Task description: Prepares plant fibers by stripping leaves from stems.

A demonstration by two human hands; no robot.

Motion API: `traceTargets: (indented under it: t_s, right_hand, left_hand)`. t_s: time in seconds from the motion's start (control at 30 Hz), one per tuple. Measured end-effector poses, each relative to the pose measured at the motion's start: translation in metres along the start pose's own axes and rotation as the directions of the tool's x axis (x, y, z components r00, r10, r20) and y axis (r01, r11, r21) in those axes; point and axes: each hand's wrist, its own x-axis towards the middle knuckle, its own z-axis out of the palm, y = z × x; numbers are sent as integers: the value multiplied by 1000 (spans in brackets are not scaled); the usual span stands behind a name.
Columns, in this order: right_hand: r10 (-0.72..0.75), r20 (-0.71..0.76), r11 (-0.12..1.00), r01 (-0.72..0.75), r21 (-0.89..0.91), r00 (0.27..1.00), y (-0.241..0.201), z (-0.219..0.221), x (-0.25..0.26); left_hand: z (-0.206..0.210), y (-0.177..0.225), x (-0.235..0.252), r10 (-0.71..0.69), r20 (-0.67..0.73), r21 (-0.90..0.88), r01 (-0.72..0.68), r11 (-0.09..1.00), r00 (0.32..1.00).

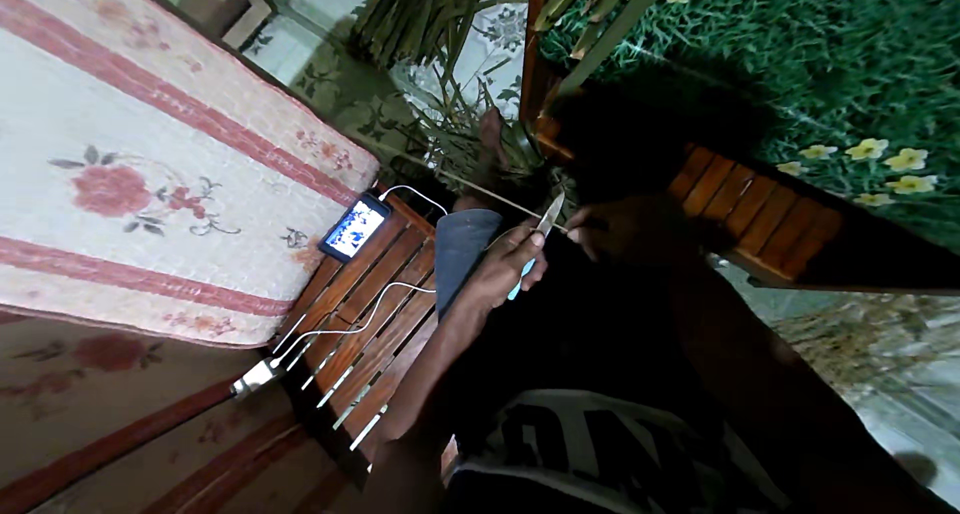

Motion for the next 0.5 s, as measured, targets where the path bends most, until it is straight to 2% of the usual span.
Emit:
traceTargets:
  t_s: [0.07, 0.23, 0.3, 0.43, 0.5]
  right_hand:
    - [13, 31, 998, -15, 65, 999, 2, 8, 1]
    - [61, 32, 997, -60, -38, 998, 23, 8, -10]
    - [41, 24, 999, -41, 12, 999, 30, 8, -13]
    - [-48, 2, 996, 48, 69, 999, 25, 13, -14]
    - [-15, 7, 1000, 15, 17, 1000, 25, 11, -15]
  left_hand:
    - [-1, 0, 2, -6, -18, -99, 4, 995, 1000]
    - [-30, 22, 4, 84, -193, -234, -129, 964, 978]
    - [-31, 20, 6, 81, -156, -239, -117, 964, 985]
    - [8, 2, 8, -82, 56, -117, 88, 989, 995]
    - [9, 8, 7, -76, 28, -159, 80, 984, 997]
